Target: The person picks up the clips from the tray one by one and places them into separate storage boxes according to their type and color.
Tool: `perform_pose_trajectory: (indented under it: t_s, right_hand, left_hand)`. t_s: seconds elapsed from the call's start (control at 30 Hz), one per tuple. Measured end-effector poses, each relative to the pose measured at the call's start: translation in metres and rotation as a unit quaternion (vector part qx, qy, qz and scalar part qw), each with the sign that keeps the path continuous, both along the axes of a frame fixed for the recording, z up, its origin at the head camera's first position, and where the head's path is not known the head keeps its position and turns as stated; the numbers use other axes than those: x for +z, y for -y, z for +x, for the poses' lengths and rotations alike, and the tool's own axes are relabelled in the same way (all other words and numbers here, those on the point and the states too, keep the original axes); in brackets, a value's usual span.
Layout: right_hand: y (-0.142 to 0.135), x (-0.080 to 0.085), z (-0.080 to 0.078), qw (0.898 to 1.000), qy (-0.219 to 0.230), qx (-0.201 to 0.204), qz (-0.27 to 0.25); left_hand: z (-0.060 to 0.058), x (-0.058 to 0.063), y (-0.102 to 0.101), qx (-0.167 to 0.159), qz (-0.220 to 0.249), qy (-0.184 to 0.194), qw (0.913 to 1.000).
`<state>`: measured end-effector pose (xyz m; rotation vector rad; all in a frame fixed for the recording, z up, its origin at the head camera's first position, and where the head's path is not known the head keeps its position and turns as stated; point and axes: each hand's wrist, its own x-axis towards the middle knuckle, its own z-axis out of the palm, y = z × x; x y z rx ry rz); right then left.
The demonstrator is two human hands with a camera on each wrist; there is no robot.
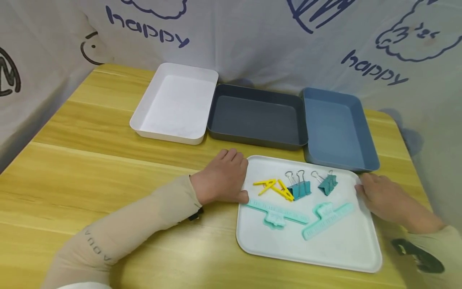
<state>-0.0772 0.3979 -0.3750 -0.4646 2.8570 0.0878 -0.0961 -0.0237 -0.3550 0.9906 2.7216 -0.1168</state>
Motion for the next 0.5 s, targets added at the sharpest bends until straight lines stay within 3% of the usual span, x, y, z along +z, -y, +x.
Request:
perform_pose_trajectory:
  t_s: [0.5]
  right_hand:
    - [0.019, 0.002, -0.001, 1.000, -0.011, 0.017, 0.002]
  left_hand:
    - [0.000, 0.000, 0.020, -0.001, 0.002, 0.009, 1.0000]
